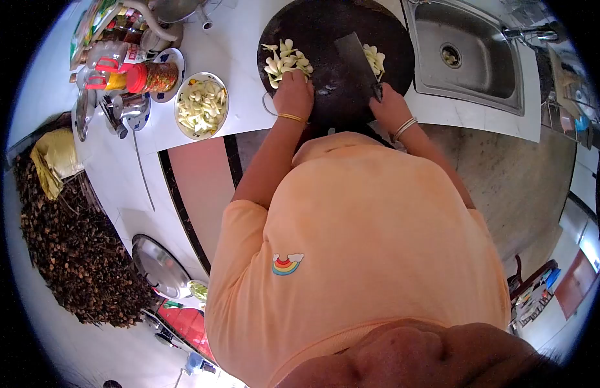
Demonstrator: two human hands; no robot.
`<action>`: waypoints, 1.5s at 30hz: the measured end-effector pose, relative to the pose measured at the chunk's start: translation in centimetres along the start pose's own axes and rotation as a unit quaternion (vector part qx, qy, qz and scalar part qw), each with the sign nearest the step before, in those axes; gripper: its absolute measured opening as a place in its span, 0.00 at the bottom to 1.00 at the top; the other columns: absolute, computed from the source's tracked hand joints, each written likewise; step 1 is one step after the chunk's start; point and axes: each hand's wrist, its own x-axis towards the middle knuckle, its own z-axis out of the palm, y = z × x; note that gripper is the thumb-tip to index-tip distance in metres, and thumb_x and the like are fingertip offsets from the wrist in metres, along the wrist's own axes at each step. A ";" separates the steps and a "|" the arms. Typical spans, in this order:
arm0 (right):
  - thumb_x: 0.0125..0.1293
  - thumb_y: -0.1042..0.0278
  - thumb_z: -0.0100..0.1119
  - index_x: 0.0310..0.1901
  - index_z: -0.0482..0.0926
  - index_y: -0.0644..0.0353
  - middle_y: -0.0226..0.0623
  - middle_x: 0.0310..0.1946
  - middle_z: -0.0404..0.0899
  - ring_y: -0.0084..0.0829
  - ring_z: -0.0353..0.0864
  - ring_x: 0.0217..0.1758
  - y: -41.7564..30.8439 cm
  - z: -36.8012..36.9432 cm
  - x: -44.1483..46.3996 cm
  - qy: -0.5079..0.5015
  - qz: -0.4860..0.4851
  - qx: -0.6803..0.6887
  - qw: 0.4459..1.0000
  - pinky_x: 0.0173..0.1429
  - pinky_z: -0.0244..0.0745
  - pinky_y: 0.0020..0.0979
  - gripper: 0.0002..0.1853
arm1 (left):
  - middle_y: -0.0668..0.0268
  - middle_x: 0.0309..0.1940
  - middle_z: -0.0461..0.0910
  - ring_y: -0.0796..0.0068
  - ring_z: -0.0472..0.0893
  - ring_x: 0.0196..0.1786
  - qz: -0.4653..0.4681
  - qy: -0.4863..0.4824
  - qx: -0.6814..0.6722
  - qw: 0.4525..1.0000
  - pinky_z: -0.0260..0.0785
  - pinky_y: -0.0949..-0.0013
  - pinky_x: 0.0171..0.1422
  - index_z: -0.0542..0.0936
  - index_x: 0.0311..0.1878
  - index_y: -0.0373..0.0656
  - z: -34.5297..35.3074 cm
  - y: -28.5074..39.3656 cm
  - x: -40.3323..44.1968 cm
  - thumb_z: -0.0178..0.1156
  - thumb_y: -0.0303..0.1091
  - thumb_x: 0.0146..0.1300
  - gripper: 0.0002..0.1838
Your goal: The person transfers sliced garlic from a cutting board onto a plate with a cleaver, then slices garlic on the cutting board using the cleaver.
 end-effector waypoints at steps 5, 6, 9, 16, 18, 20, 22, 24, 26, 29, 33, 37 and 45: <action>0.62 0.63 0.56 0.46 0.69 0.71 0.65 0.36 0.79 0.61 0.80 0.43 0.1 0.2 -0.4 0.014 -0.011 0.000 1.000 0.50 0.75 0.52 0.18 | 0.56 0.34 0.81 0.54 0.82 0.40 0.061 -0.052 -0.133 0.988 0.75 0.55 0.43 0.76 0.38 0.39 0.5 2.1 0.6 0.66 0.42 0.58 0.16; 0.62 0.64 0.56 0.45 0.69 0.71 0.65 0.36 0.79 0.61 0.80 0.43 -0.1 0.1 -0.5 0.014 -0.017 0.005 1.000 0.49 0.75 0.52 0.18 | 0.55 0.31 0.82 0.56 0.83 0.38 0.028 -0.092 -0.222 0.970 0.74 0.58 0.44 0.79 0.39 0.38 0.7 3.1 0.9 0.66 0.43 0.58 0.17; 0.62 0.64 0.56 0.44 0.69 0.71 0.65 0.35 0.79 0.60 0.80 0.41 -0.3 0.0 -0.6 0.012 -0.021 0.005 1.000 0.49 0.75 0.51 0.17 | 0.55 0.34 0.84 0.58 0.84 0.37 0.034 -0.121 -0.232 0.964 0.75 0.61 0.44 0.81 0.40 0.38 2.7 4.2 1.8 0.67 0.43 0.59 0.17; 0.62 0.64 0.56 0.44 0.70 0.71 0.63 0.32 0.80 0.60 0.81 0.39 -0.1 -0.6 -1.8 -0.006 -0.016 0.015 1.000 0.46 0.76 0.51 0.17 | 0.57 0.32 0.84 0.60 0.84 0.36 0.027 -0.128 -0.216 0.968 0.75 0.63 0.43 0.83 0.38 0.40 3.4 3.8 1.7 0.67 0.43 0.59 0.15; 0.62 0.64 0.56 0.44 0.70 0.71 0.63 0.32 0.80 0.60 0.81 0.39 0.0 -0.8 -2.1 -0.007 -0.011 0.020 1.000 0.46 0.76 0.51 0.17 | 0.58 0.31 0.84 0.63 0.84 0.34 0.037 -0.107 -0.238 0.965 0.75 0.64 0.41 0.83 0.37 0.41 3.9 3.6 1.7 0.67 0.43 0.59 0.14; 0.62 0.64 0.56 0.44 0.70 0.71 0.63 0.33 0.80 0.59 0.81 0.40 -0.2 -1.2 -2.3 -0.008 -0.006 0.026 1.000 0.46 0.76 0.51 0.17 | 0.58 0.30 0.84 0.64 0.84 0.32 0.039 -0.114 -0.244 0.962 0.75 0.65 0.39 0.82 0.36 0.41 4.5 3.2 1.8 0.67 0.42 0.59 0.13; 0.62 0.64 0.56 0.45 0.70 0.71 0.63 0.33 0.80 0.59 0.81 0.40 -0.5 -1.6 -2.6 -0.017 0.007 0.019 1.000 0.46 0.76 0.51 0.18 | 0.59 0.30 0.84 0.66 0.83 0.31 0.039 -0.121 -0.249 0.960 0.74 0.66 0.38 0.82 0.36 0.40 5.0 2.9 1.9 0.68 0.41 0.59 0.13; 0.61 0.64 0.56 0.45 0.70 0.71 0.63 0.33 0.80 0.59 0.81 0.40 -0.3 -1.6 -2.5 -0.025 0.003 0.022 0.999 0.46 0.76 0.50 0.18 | 0.60 0.29 0.83 0.68 0.82 0.28 0.044 -0.110 -0.253 0.960 0.74 0.66 0.35 0.82 0.35 0.40 5.2 2.7 1.8 0.67 0.40 0.59 0.12; 0.61 0.64 0.56 0.45 0.70 0.71 0.63 0.33 0.80 0.59 0.81 0.40 -0.1 -1.5 -2.5 -0.034 -0.001 0.025 0.999 0.46 0.76 0.50 0.18 | 0.59 0.28 0.83 0.66 0.82 0.28 0.054 -0.104 -0.253 0.960 0.73 0.65 0.35 0.81 0.34 0.40 5.1 2.7 1.7 0.67 0.40 0.59 0.13; 0.61 0.65 0.55 0.44 0.70 0.71 0.63 0.33 0.80 0.59 0.81 0.41 -0.2 -1.3 -2.2 -0.020 -0.013 0.017 1.000 0.47 0.76 0.50 0.17 | 0.58 0.27 0.81 0.61 0.81 0.29 0.084 -0.089 -0.240 0.963 0.73 0.62 0.36 0.80 0.33 0.39 4.9 2.6 1.9 0.66 0.41 0.59 0.13; 0.60 0.66 0.55 0.43 0.71 0.71 0.64 0.34 0.79 0.60 0.80 0.42 -0.9 0.0 -0.9 -0.039 -0.001 0.002 0.999 0.49 0.75 0.51 0.16 | 0.56 0.29 0.81 0.54 0.80 0.35 0.108 -0.086 -0.207 0.969 0.72 0.58 0.40 0.80 0.33 0.40 4.4 2.9 1.8 0.65 0.41 0.59 0.13; 0.61 0.65 0.55 0.43 0.71 0.71 0.64 0.36 0.79 0.62 0.79 0.43 0.1 0.7 -0.7 0.000 -0.012 0.041 0.999 0.50 0.74 0.51 0.16 | 0.56 0.30 0.81 0.54 0.81 0.37 0.095 -0.078 -0.206 0.971 0.72 0.57 0.42 0.80 0.33 0.40 4.8 3.1 1.4 0.65 0.41 0.60 0.13; 0.62 0.62 0.55 0.44 0.72 0.70 0.63 0.37 0.79 0.60 0.79 0.43 0.4 -0.9 -2.2 0.015 0.009 0.078 0.997 0.49 0.73 0.51 0.18 | 0.57 0.30 0.83 0.66 0.84 0.30 -0.001 -0.076 -0.260 0.963 0.76 0.66 0.36 0.78 0.43 0.37 5.1 1.9 -0.1 0.62 0.34 0.64 0.10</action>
